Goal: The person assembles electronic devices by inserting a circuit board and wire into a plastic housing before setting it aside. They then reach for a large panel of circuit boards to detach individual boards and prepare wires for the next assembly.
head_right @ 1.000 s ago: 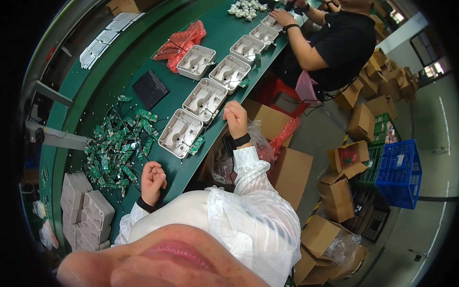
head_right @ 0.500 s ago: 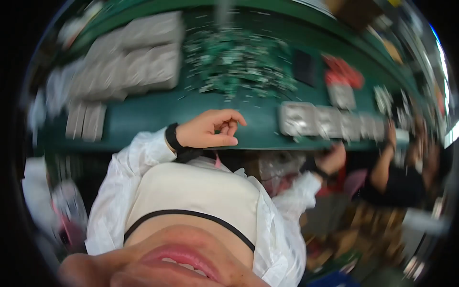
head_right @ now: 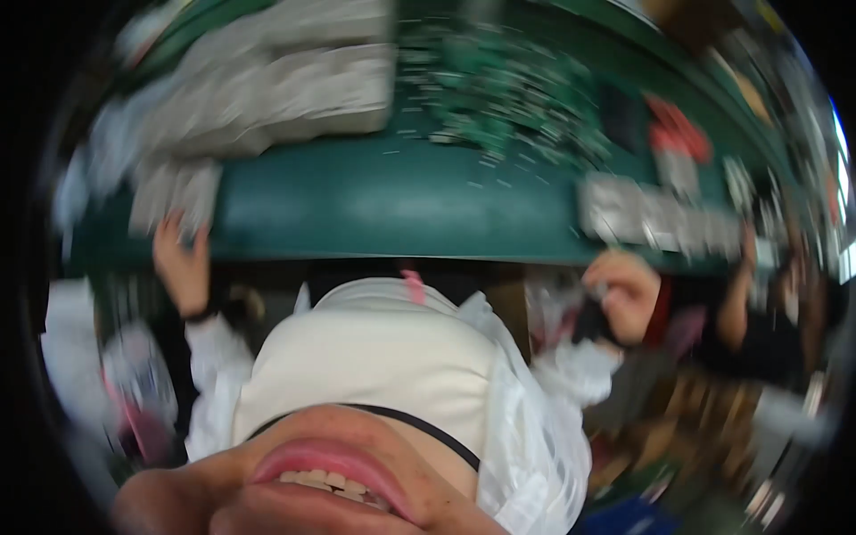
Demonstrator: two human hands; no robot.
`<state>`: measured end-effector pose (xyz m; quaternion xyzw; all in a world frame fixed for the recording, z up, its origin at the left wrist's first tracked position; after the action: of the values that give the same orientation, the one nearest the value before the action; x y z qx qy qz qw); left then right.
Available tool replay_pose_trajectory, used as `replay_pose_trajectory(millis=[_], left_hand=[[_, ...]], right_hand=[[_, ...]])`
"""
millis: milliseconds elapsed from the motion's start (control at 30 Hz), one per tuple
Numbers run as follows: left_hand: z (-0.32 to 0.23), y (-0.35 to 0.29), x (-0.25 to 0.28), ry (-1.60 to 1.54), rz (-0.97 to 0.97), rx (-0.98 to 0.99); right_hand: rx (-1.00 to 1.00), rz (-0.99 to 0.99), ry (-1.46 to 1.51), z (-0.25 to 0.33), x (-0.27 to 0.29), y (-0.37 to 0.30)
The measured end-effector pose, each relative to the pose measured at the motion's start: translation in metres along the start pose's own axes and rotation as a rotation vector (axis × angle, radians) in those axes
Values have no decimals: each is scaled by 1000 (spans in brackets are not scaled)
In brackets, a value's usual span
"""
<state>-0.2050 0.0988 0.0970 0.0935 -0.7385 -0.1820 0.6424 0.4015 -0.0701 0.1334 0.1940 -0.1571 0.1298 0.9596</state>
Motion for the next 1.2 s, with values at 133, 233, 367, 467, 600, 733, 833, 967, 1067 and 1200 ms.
replay_pose_trajectory(millis=[133, 233, 367, 467, 600, 733, 833, 967, 1067, 1200], left_hand=[[40, -16, -40, 104, 36, -64], [36, -7, -60, 125, -3, -146], [23, 0, -58, 340, -5, -90], [21, -8, -51, 238, -46, -79], [9, -38, -38, 99, -71, -178], [-60, -53, -8, -114, -22, -337], [-109, -46, 1, -320, 89, -516], [-167, -31, -4, -416, 191, -642], [-203, -21, -14, -520, 265, -782], [-224, -16, -28, -564, 286, -819]], right_hand=[[850, -655, 952, 18, 68, -62], [492, -418, 794, -4, 9, -23], [-452, 57, -470, -55, -81, 26], [-456, 127, -443, -68, -109, 46], [-391, 146, -481, -64, -109, 64], [-378, 27, -401, -57, -87, 62], [-398, -20, -409, -58, -78, 86], [-483, -98, -495, -72, -65, 118], [-505, -142, -575, -110, -41, 150], [-646, -245, -600, -131, -10, 178]])
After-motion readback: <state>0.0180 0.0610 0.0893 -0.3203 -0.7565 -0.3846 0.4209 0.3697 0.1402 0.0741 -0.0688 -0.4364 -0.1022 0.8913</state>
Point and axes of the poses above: each hand's wrist, its own y-axis towards the middle knuckle, its own x-axis out of the back of the hand, z = x × y, the point moved 10 cm from there along y, towards the middle knuckle, and after that the axes turned 11 degrees about z, right-handed, at the moved point
